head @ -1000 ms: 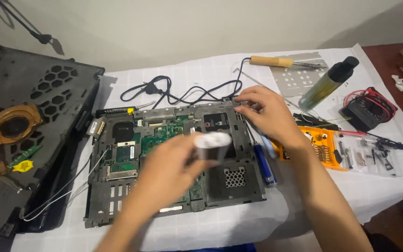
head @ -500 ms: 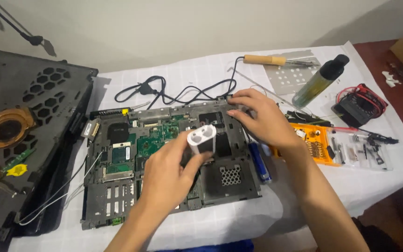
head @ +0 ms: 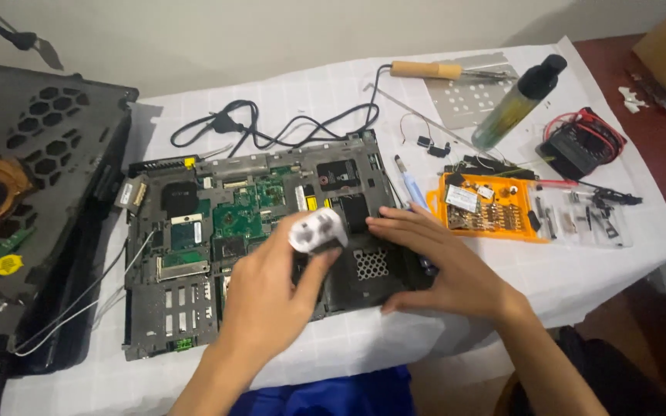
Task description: Unscrewing components from a laptop motherboard and cleaning the surface with a white wipe.
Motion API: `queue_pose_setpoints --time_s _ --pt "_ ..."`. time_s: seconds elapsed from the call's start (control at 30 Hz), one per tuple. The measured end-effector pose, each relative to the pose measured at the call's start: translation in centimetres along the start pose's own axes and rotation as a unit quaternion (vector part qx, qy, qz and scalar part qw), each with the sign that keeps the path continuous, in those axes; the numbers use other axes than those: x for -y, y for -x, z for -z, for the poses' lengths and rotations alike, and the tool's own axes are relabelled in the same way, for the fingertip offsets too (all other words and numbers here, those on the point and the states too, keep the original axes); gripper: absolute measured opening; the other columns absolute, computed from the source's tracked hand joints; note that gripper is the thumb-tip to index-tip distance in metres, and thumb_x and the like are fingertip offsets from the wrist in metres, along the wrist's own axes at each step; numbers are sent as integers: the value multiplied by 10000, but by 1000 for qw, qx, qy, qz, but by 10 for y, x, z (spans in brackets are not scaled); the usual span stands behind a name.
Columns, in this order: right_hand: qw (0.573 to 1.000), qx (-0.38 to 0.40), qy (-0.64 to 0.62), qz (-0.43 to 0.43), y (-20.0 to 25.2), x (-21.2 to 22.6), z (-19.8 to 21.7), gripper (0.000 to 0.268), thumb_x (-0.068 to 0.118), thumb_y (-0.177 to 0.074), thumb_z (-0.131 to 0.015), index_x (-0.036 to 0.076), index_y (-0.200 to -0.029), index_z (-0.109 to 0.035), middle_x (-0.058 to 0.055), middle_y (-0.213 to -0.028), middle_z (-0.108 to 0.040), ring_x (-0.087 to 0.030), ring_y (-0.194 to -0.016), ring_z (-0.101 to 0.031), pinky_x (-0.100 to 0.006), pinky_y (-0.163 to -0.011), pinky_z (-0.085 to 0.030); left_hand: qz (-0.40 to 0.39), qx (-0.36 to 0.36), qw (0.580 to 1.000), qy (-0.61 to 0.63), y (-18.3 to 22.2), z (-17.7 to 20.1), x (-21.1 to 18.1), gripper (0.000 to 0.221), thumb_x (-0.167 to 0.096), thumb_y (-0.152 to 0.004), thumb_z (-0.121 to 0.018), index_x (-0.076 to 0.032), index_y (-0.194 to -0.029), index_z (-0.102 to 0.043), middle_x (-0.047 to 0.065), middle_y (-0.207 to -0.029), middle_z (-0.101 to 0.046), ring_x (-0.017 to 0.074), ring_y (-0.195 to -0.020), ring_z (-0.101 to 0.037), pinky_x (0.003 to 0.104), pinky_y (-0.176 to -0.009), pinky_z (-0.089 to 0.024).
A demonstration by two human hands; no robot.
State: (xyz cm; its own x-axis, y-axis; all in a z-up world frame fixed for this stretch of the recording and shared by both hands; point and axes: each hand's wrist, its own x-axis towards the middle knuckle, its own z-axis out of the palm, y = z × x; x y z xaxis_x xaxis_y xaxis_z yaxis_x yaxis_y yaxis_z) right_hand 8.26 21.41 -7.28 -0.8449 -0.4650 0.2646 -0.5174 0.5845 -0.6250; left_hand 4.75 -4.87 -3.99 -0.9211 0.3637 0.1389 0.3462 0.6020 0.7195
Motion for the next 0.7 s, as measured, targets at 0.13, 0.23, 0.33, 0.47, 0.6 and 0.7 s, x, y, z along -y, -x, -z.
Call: queue_pose_setpoints --time_s 0.13,0.23,0.33,0.47,0.6,0.7 --pt "999 -6 -14 -28 0 3 -1 922 446 -716 -890 153 -1495 -492 -146 -1547 -527 -297 -1500 -422 -559 -1277 -181 3 85 996 23 4 2 -7 305 -441 -916 -670 -211 -1107 -604 -3 -851 -759 270 -750 -743 407 -652 -509" --pt "998 -3 -29 -57 2 0 -3 902 439 -713 -897 181 -1480 -499 -169 -1563 -492 -356 -1503 -396 -552 -1238 -239 29 162 986 11 -3 -8 -1 365 -525 -944 -627 -172 -989 -544 36 -746 -711 259 -639 -667 392 -580 -439" --pt "998 -10 -38 -51 2 1 -3 891 426 -719 -894 169 -1479 -507 -113 -1518 -538 -330 -1480 -424 -521 -1217 -311 -101 13 995 -18 -9 -21 -1 410 -344 -989 -602 -127 -1330 -532 98 -916 -756 335 -655 -709 448 -535 -499" --pt "996 -26 -62 -53 -2 5 -1 899 476 -709 -859 98 -1451 -522 -121 -1454 -582 -296 -1401 -502 -510 -1217 -293 -85 124 987 56 -5 -17 -19 342 -307 -948 -662 -142 -1234 -572 70 -837 -792 282 -601 -761 397 -544 -580" --pt "997 -22 -60 -49 -9 18 3 796 467 -731 -855 84 -1361 -557 -123 -1331 -615 -291 -1273 -559 -429 -1073 -427 -101 49 993 -35 -31 -36 -14 345 -365 -943 -664 -148 -1174 -528 131 -893 -753 474 -764 -665 554 -569 -457" --pt "978 -9 -85 -188 3 10 -2 1186 343 -589 -953 194 -1584 -323 -126 -1594 -427 -303 -1340 -579 -416 -1061 -447 -40 165 985 15 -16 -31 -38 479 -406 -904 -654 -233 -1342 -562 85 -907 -804 338 -716 -776 436 -624 -562"
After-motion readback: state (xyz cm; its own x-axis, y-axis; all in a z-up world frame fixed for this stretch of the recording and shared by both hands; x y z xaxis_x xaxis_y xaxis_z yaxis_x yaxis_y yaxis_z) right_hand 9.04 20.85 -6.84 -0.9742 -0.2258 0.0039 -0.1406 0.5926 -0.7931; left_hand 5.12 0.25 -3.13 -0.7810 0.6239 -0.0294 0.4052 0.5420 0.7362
